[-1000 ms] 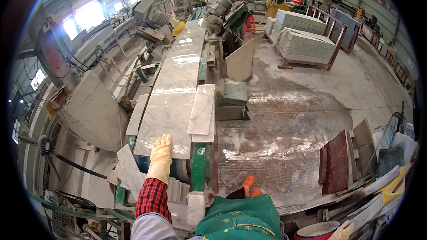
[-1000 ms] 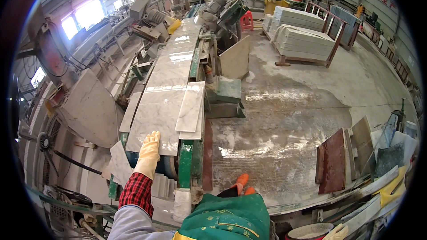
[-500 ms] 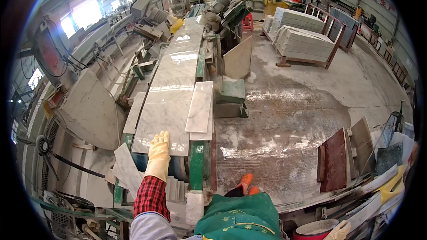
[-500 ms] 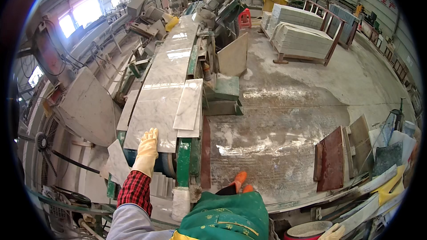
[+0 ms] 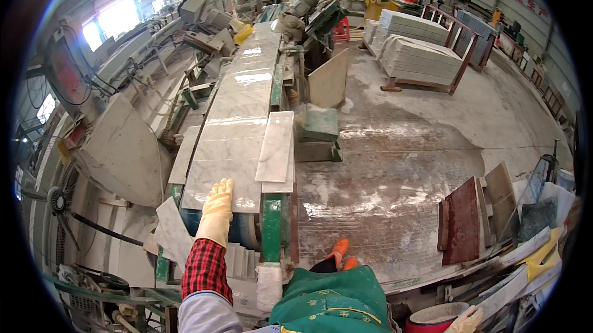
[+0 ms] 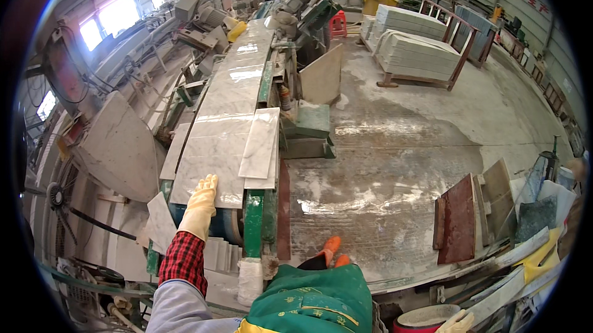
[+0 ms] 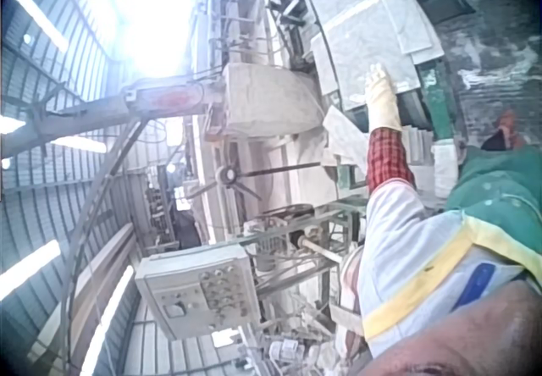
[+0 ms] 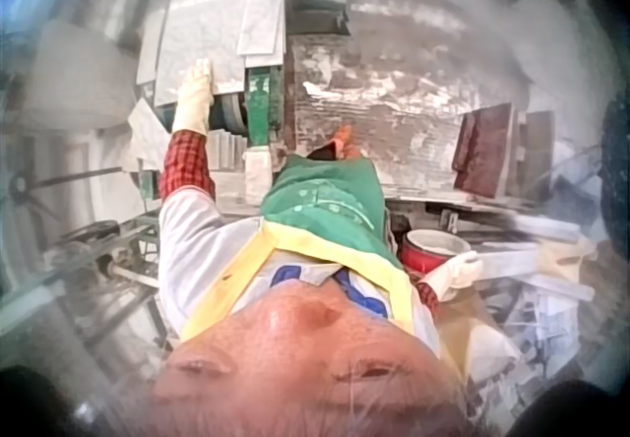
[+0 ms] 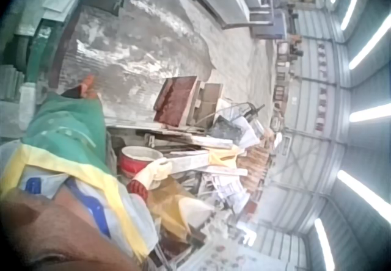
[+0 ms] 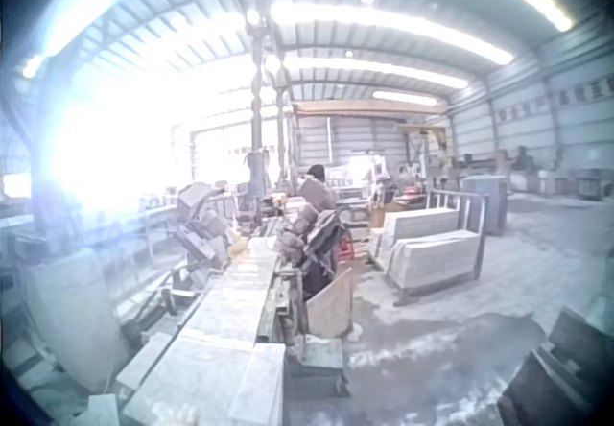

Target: The person repeatedly picks up rectangular tiles from a conveyor belt and stacks them on a nearby pile. The hands wear gloves and handle the tiles one at a time, placing them in a growing stack.

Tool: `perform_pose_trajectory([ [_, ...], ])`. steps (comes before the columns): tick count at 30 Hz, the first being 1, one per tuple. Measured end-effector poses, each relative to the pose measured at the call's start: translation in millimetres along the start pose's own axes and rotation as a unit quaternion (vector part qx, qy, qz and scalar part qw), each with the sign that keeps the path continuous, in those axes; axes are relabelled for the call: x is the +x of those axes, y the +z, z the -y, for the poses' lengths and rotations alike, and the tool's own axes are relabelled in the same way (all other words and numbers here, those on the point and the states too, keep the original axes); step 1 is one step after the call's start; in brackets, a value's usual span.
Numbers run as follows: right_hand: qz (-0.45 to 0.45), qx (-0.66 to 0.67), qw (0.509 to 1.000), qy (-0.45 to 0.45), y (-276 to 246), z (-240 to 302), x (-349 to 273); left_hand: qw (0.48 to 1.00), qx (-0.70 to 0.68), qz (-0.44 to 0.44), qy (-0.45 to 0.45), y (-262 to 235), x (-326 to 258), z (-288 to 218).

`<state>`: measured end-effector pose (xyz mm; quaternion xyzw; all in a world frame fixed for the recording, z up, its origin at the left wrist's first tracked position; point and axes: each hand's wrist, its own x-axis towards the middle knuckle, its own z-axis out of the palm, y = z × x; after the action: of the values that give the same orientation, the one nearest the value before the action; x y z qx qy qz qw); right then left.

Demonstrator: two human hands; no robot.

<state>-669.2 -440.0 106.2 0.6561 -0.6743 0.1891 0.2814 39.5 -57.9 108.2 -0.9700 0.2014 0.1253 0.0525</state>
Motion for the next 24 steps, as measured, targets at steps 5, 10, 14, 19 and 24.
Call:
perform_pose_trajectory([
  [5, 0.069, 0.026, 0.997, 0.034, 5.7, -9.5, -2.8, 0.998, -0.02, -0.063, 0.002, 12.5, -2.4, 3.5],
  [10, 0.179, 0.119, 0.967, 0.133, -12.4, -12.2, 16.1, 0.979, -0.06, -0.188, -0.045, 35.0, -17.7, 11.5],
  [14, 0.255, 0.144, 0.924, 0.248, 11.5, -22.7, 20.4, 0.96, -0.108, -0.251, -0.058, 41.1, -27.4, 12.9],
  [19, 0.298, 0.089, 0.914, 0.261, -28.4, 14.7, 19.9, 0.904, -0.181, -0.386, -0.017, 61.3, -33.8, 19.5],
  [24, 0.304, 0.176, 0.896, 0.273, -57.3, 26.0, 11.8, 0.87, -0.236, -0.404, 0.154, 14.5, -66.9, -57.3],
])
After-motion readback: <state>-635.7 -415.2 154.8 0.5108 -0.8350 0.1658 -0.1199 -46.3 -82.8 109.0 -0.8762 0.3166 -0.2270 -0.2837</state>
